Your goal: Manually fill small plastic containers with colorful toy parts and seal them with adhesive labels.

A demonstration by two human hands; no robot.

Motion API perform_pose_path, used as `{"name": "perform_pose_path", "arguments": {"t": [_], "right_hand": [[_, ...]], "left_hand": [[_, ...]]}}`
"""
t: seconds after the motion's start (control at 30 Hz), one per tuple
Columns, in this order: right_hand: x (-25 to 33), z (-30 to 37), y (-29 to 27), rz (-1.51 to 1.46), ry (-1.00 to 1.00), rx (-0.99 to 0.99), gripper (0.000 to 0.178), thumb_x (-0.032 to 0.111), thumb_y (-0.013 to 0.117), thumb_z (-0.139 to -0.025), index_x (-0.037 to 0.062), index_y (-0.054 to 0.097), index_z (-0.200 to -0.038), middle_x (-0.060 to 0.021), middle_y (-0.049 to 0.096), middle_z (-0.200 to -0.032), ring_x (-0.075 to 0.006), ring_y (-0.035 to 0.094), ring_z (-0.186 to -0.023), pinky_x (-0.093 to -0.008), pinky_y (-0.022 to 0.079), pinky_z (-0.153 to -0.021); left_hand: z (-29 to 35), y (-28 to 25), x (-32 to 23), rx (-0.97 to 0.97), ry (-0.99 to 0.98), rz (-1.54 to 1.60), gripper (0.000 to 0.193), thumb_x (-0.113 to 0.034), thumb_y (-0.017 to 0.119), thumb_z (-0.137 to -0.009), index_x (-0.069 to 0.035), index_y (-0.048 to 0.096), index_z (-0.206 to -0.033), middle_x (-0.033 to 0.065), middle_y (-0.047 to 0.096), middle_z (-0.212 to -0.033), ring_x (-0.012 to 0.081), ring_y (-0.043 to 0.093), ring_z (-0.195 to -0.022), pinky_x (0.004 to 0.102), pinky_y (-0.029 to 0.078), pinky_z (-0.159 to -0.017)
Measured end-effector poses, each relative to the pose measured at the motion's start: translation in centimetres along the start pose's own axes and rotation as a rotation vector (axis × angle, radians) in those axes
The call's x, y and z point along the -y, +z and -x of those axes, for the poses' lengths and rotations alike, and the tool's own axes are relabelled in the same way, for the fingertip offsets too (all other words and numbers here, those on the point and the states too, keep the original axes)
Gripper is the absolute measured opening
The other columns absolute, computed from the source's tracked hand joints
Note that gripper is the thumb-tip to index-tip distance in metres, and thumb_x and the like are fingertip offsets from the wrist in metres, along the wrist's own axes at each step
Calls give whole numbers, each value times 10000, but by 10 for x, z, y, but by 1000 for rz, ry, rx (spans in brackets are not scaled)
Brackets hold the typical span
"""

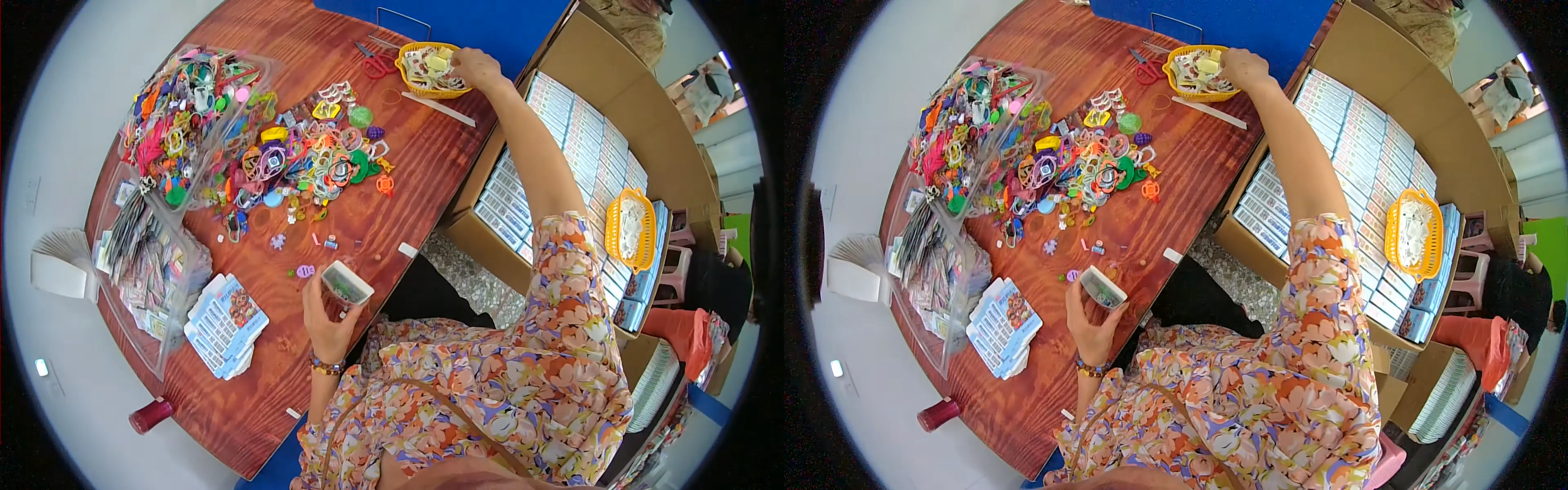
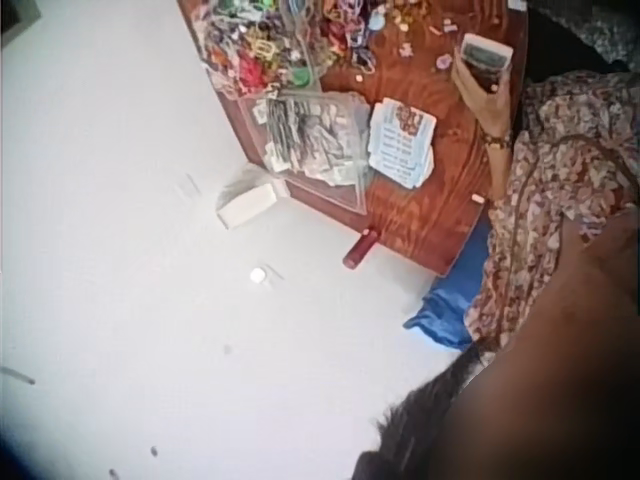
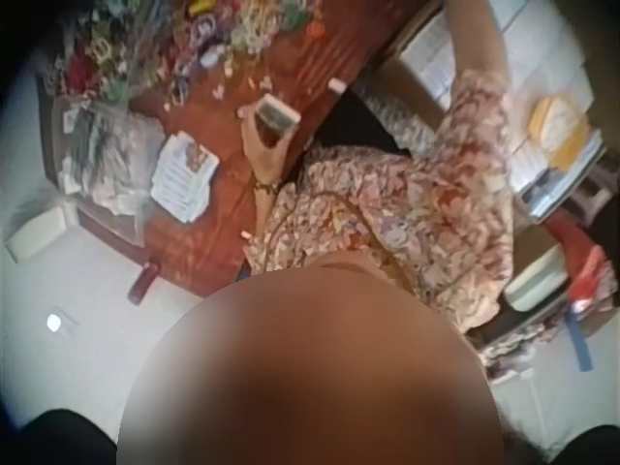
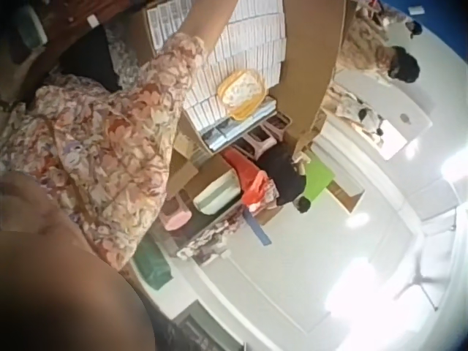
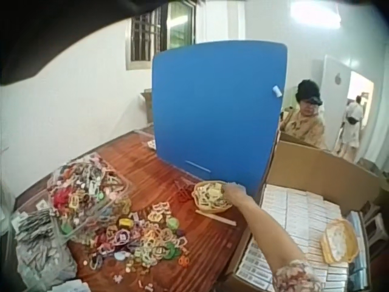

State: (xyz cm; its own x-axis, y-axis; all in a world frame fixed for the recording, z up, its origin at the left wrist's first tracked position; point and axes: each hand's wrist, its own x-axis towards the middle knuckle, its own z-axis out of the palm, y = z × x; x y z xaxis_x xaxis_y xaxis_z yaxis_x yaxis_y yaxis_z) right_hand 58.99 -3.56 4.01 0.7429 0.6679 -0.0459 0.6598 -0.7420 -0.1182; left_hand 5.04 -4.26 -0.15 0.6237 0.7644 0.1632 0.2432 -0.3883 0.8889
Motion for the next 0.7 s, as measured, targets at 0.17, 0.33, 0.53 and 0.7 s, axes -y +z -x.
{"name": "perform_pose_path", "arguments": {"t": [0.17, 0.33, 0.53, 0.7], "right_hand": [[2, -8, 5, 201, 18, 6, 397, 399, 750, -823, 153, 706, -1132, -86, 713, -1130, -279, 685, -1043, -443, 548, -843], [-7, -5, -11, -3, 59, 14, 426, 485, 619, -921, 151, 710, -1169, -102, 698, -1195, -295, 680, -1080, -454, 540, -885], [-20, -1, 0, -130, 54, -42, 389, 478, 581, -939, 178, 738, -1129, -131, 712, -1138, -313, 682, -1055, -434, 538, -892], [12, 31, -12, -593, -256, -70, 386, 426, 670, -911, 52, 743, -970, -98, 709, -758, -176, 668, -680, -327, 503, -617]], "left_hand": [[-7, -2, -2, 24, 25, -73, 804, -48, 858, -723, 28, 431, -1400, 105, 484, -1290, 236, 565, -1164, 367, 535, -949], [-6, 2, 4, 40, 12, -19, 812, -38, 854, -719, 31, 426, -1405, 105, 489, -1285, 238, 575, -1156, 365, 536, -939], [-6, 4, 3, -4, 9, 16, 779, -154, 873, -717, 26, 485, -1368, 178, 576, -1229, 321, 586, -1122, 393, 489, -935], [-24, 15, -1, -90, -29, -92, 737, -179, 879, -709, 15, 525, -1326, 171, 609, -1183, 323, 606, -1000, 412, 497, -867]]}}
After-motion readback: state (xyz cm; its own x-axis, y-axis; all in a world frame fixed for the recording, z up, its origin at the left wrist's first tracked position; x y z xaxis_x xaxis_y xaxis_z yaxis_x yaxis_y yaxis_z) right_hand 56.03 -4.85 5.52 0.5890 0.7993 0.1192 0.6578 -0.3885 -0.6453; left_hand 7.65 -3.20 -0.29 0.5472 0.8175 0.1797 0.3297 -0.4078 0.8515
